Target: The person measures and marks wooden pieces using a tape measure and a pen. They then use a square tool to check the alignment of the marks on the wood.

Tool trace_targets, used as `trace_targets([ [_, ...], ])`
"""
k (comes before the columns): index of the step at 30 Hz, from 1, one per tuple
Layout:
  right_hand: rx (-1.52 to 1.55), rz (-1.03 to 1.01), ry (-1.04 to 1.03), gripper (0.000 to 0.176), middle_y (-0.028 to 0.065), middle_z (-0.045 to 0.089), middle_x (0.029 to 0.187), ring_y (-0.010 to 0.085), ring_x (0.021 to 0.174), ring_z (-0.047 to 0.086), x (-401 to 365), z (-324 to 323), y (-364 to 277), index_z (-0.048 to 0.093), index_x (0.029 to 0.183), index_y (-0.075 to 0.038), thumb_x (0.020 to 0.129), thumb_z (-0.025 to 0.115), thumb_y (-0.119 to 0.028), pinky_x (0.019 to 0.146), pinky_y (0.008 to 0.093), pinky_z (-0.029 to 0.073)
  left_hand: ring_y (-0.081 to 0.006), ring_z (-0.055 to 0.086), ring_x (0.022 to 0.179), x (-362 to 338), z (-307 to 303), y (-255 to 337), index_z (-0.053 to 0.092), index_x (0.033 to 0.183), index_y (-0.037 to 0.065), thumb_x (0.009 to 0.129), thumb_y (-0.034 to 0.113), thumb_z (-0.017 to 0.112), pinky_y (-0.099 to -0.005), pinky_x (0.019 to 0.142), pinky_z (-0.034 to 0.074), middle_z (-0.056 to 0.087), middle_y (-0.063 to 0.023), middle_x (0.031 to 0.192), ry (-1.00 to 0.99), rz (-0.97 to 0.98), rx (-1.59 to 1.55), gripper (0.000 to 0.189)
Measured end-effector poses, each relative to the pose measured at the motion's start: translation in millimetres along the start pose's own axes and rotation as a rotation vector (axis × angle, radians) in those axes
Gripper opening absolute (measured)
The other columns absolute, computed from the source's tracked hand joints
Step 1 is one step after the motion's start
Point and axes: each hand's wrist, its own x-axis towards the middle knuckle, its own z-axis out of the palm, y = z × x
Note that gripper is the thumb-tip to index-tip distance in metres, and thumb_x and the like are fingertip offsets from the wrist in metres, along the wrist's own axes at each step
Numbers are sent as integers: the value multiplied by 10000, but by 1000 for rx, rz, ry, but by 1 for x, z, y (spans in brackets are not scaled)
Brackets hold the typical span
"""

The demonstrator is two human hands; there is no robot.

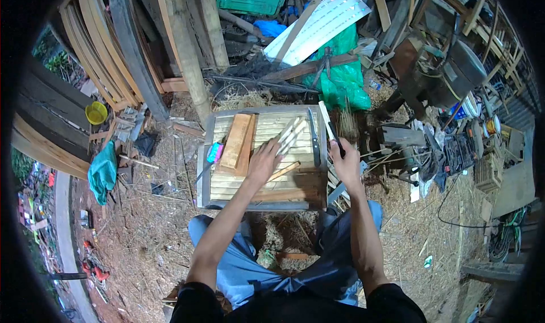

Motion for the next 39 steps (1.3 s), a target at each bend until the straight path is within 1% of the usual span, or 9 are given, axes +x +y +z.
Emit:
trace_targets([
  [4,66,-19,33,231,136,622,669,214,613,624,-4,-8,2,648,993,-6,935,556,-210,587,351,465,-382,554,1132,28,-5,-10,438,1299,75,923,270,592,-458,897,487,476,-165,1371,-136,-42,12,451],
  [7,115,-80,49,260,178,654,757,271,691,651,-5,-9,12,648,1024,4,899,624,-223,639,355,484,-426,500,1192,30,-13,3,325,1405,78,828,366,701,-454,983,448,454,-279,1333,-201,-427,-136,747],
  [10,24,-70,-6,316,232,668,898,329,834,662,-10,-25,9,646,1057,8,853,687,-231,735,373,497,-440,441,1250,15,-21,21,239,1465,111,754,473,747,-462,1028,411,385,-289,1381,-373,-454,61,946],
  [15,78,-43,-55,262,183,661,831,285,760,638,-13,-41,14,651,1039,-5,851,674,-186,712,354,488,-460,307,1336,-21,-22,29,28,1497,12,663,607,773,-509,1084,323,217,-279,1451,-533,-243,256,1267],
  [19,72,-91,-67,226,127,634,746,192,656,565,-16,-42,13,641,1015,3,871,658,-171,652,304,464,-484,242,1325,-41,-10,24,-9,1493,-8,609,609,808,-518,1095,284,241,-282,1421,-405,-164,163,1353],
  [25,139,35,-112,255,36,592,717,85,682,519,-31,-33,13,645,1030,-4,897,660,-221,625,256,435,-445,326,1278,-42,-17,38,-19,1494,-10,566,552,856,-509,1088,300,298,-288,1380,-516,-280,98,1394],
  [30,-13,-127,-163,283,100,646,758,154,690,582,-35,-31,14,644,1012,-7,900,651,-267,648,318,466,-406,328,1301,-39,-17,29,-1,1504,31,560,527,859,-511,1066,329,334,-240,1375,-408,-251,71,1369],
  [34,-346,-175,-359,257,199,635,801,348,751,624,-14,-32,-29,639,980,-11,879,653,-247,676,384,481,-394,314,1319,-29,-2,23,120,1504,57,775,417,742,-544,1078,297,301,-211,1433,-186,-246,124,1024],
  [39,-345,-319,-353,261,198,619,820,374,764,603,-2,-19,-33,628,982,-7,865,661,-239,670,409,458,-358,160,1435,0,37,-6,188,1473,-23,962,391,459,-525,1165,124,207,-212,1526,-39,-131,198,712],
])
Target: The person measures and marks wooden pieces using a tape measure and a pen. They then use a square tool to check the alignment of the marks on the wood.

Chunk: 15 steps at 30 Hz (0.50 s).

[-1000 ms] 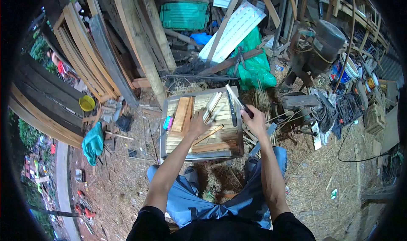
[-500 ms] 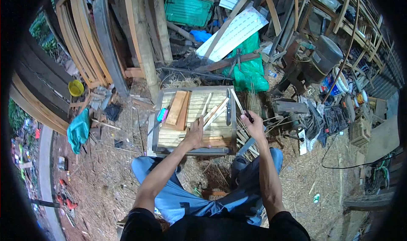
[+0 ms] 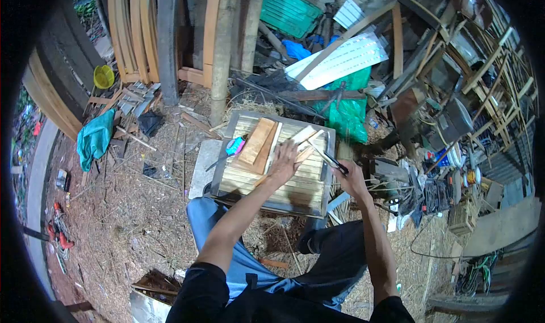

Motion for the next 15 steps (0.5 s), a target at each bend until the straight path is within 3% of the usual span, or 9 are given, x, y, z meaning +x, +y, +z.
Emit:
trace_targets([
  [3,32,75,-46,270,196,610,828,375,741,592,-1,12,-11,628,994,-7,858,671,-236,663,409,453,-326,99,1459,20,16,7,163,1495,-2,996,436,358,-500,1185,67,187,-175,1554,10,-52,11,692],
  [5,67,111,-63,287,196,617,862,381,776,601,-6,32,1,620,1033,7,850,682,-205,685,412,465,-322,105,1458,27,21,9,167,1496,7,981,453,386,-488,1186,88,191,-174,1552,42,-7,22,716],
  [6,35,74,-67,283,200,618,880,388,801,605,-6,38,-1,618,1030,8,850,681,-201,704,421,471,-334,150,1445,24,9,7,231,1473,7,951,296,504,-498,1181,118,221,-194,1533,66,2,-151,656],
  [7,1,44,-70,278,204,620,898,395,825,608,-11,38,-8,617,1027,9,850,679,-196,722,429,478,-334,150,1445,22,19,-5,231,1473,7,951,296,504,-498,1181,118,221,-194,1533,42,-2,-139,656],
  [9,37,48,-50,271,211,618,912,401,839,609,-13,29,-19,611,1026,8,851,677,-187,735,437,480,-366,275,1384,25,36,-23,364,1387,-4,854,99,591,-491,1171,170,333,-232,1445,124,-142,-1186,589],
  [10,51,28,-24,263,217,616,926,408,854,609,-11,27,-22,604,1026,8,852,676,-177,748,445,483,-378,380,1293,16,-77,-3,455,1280,-16,777,-15,588,-477,1122,275,434,-240,1328,44,-46,-344,520],
  [12,65,54,-43,261,215,616,925,402,851,612,-19,25,-13,597,1031,3,858,673,-176,747,445,484,-380,440,1221,9,-99,-29,484,1227,-14,755,16,626,-455,1060,353,491,-225,1237,145,-266,-137,494],
  [13,76,75,-64,259,212,615,924,396,848,615,-23,25,-10,590,1036,-1,863,671,-176,745,445,485,-386,463,1207,1,-109,-54,470,1270,-17,757,86,650,-484,1012,384,476,-221,1316,152,-295,-95,553],
  [15,137,122,-190,285,202,617,923,364,855,631,-27,24,-10,587,1047,-23,881,665,-241,753,441,498,-394,455,1251,-13,-125,-98,470,1306,8,803,312,675,-475,1043,374,424,-203,1411,-134,-498,-98,623],
])
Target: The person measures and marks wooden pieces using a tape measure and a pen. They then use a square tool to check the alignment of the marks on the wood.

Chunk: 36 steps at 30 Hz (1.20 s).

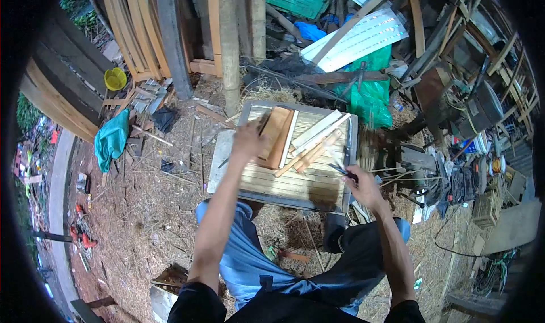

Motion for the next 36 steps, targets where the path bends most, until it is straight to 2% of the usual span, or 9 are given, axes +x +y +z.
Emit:
trace_targets([
  [6,-363,-196,-188,396,212,581,1204,381,1140,546,11,31,-11,615,1178,-77,823,701,-230,916,457,486,-337,533,1203,14,-15,-64,488,1334,40,711,390,804,-422,1020,426,510,-201,1347,-323,98,-249,781],
  [10,-411,-209,-151,397,199,559,1255,359,1123,573,24,43,-6,613,1188,-75,834,695,-235,906,442,501,-285,587,1127,20,-14,-75,533,1297,31,764,335,782,-377,967,453,630,-174,1190,-220,121,-257,662],
  [13,-220,-32,2,338,176,618,1185,319,998,637,27,29,-10,626,1151,-54,873,673,-241,829,396,519,-283,644,1023,16,-30,-82,593,1218,51,767,308,770,-379,900,484,673,-184,1077,26,129,-393,548],
  [15,35,140,6,300,135,685,1021,232,821,654,35,9,-29,640,1117,-44,910,643,-261,719,340,502,-273,652,992,-12,-73,-23,608,1189,52,779,292,754,-376,869,491,677,-179,1065,-58,139,-441,497],
  [20,353,-64,-58,303,54,670,859,91,747,554,42,21,-49,642,1093,-9,910,657,-251,709,274,465,-280,663,843,-69,-24,104,584,1080,41,832,245,709,-385,751,504,667,-133,862,-188,507,-365,345],
  [23,474,-95,55,305,51,665,825,91,755,560,38,37,-27,655,1031,11,895,677,-261,717,272,461,-366,647,824,-73,8,119,535,1101,60,809,255,711,-444,731,508,654,-170,883,-230,408,-364,393],
  [26,310,238,-111,276,42,656,781,91,753,570,31,19,-9,666,953,20,876,700,-243,723,262,456,-384,648,811,-71,17,126,501,1116,76,813,258,708,-484,695,497,649,-186,884,-349,435,-265,410],
  [32,333,191,-63,245,92,680,761,135,704,605,23,2,23,684,944,15,881,676,-221,705,293,475,-305,633,755,-66,31,126,540,1050,43,809,212,740,-394,683,499,642,-149,911,-443,397,-450,356],
  [36,491,140,-126,300,131,693,841,143,762,633,25,7,8,674,1013,26,889,667,-247,744,310,487,-283,610,907,-66,45,128,528,1022,23,791,137,756,-393,781,480,580,-145,1013,-220,615,-587,344],
])
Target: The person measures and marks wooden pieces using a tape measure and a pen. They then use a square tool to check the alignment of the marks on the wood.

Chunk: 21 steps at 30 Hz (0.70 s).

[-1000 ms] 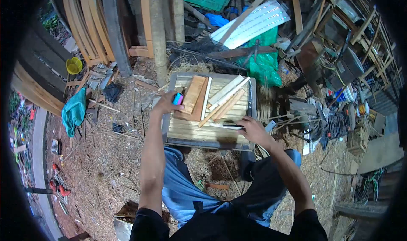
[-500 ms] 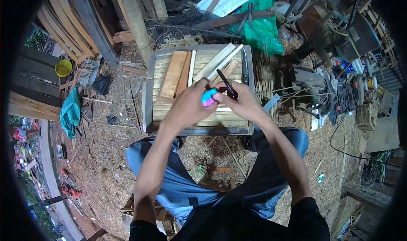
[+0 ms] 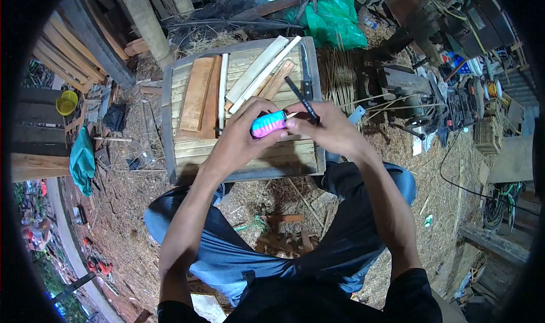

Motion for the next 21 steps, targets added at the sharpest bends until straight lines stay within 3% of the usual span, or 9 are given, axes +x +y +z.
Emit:
trace_targets([
  [4,137,-5,-27,313,130,704,892,131,790,651,2,6,-5,676,1037,31,851,716,-218,709,285,500,-318,583,964,0,-2,3,509,1062,40,772,129,764,-396,824,471,541,-129,1013,39,74,37,395],
  [10,-107,-8,71,221,79,687,805,90,674,591,-3,13,-20,688,1024,-11,850,705,-145,623,255,466,-381,593,946,-8,-4,-2,505,1091,51,793,93,705,-430,767,482,568,-152,1026,43,50,113,362],
  [12,-216,-12,95,192,37,671,771,60,645,545,-5,16,-26,681,1035,-22,870,695,-120,590,237,434,-240,603,965,-9,-12,4,523,1123,38,816,87,713,-340,818,472,598,-128,1032,-109,-81,66,364],
  [13,-145,-34,140,209,80,675,771,120,639,576,-3,19,-23,672,1023,-18,855,692,-141,604,280,455,-240,603,965,-8,-15,7,523,1123,38,816,87,713,-340,818,472,598,-128,1032,-108,-83,65,364],
  [15,-74,-55,180,227,124,678,771,180,632,606,0,21,-18,662,1011,-15,840,688,-162,619,324,477,-158,600,913,-4,-21,11,548,1114,37,889,166,675,-298,775,476,628,-97,969,-215,-367,-99,288],
  [16,-169,-123,127,240,125,664,776,205,649,608,2,19,-16,643,1023,-13,846,687,-168,630,332,476,-158,600,913,-5,-18,4,548,1114,37,889,166,675,-298,775,476,628,-97,969,-212,-366,-100,288],
  [18,-267,-187,75,254,127,651,781,229,667,611,4,17,-16,624,1035,-11,851,687,-175,640,341,476,-104,587,805,-7,-10,-11,553,1110,34,939,243,631,-277,697,480,635,-73,930,47,-283,-377,281],
  [20,-244,-410,107,256,17,588,770,88,727,502,5,16,-16,611,1025,-28,873,709,-209,644,258,414,-104,582,755,-7,-11,-14,542,1114,26,953,275,605,-264,683,480,630,-60,901,12,-378,-487,303],
  [21,-190,-351,79,234,10,578,797,83,759,490,7,16,-14,603,987,-29,886,693,-220,677,251,409,-98,583,768,-5,-15,-7,544,1104,30,958,289,592,-258,684,482,626,-59,898,-24,-538,-655,301],
])
